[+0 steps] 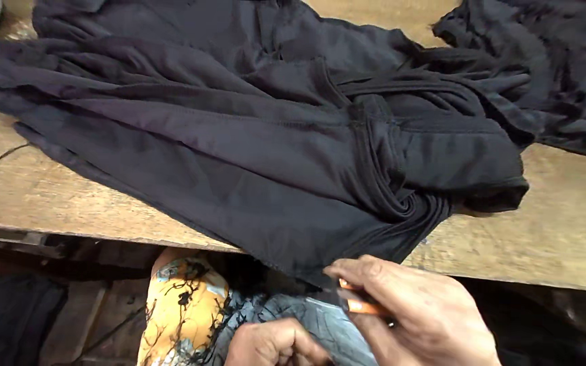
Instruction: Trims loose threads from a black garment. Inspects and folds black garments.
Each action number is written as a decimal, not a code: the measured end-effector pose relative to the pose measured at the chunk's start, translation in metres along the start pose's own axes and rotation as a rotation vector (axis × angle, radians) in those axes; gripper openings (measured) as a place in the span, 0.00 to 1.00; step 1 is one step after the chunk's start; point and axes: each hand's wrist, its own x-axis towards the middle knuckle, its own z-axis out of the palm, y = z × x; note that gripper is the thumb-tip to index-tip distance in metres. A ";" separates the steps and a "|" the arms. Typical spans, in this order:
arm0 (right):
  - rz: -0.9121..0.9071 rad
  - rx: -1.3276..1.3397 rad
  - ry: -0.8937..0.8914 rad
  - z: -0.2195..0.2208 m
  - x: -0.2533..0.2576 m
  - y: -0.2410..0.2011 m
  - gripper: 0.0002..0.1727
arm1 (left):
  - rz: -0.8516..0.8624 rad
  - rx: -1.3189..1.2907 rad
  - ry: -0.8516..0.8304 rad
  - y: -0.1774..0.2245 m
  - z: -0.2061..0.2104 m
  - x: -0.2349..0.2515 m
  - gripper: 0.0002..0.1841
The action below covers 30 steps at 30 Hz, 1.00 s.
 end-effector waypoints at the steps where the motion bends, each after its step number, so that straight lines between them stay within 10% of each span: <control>1: 0.047 0.114 -0.004 -0.003 0.003 0.002 0.09 | 0.002 0.000 0.016 0.000 -0.002 0.001 0.09; 7: 0.287 0.573 0.145 -0.056 0.045 0.020 0.05 | 0.005 -0.137 0.120 -0.004 -0.010 0.005 0.10; 14: 0.089 -0.393 0.269 -0.032 0.091 0.073 0.09 | -0.139 -0.278 0.293 0.006 -0.001 0.022 0.09; 30: -0.237 -0.218 -0.029 -0.009 0.048 0.024 0.08 | 0.105 0.012 0.250 0.015 -0.004 0.002 0.05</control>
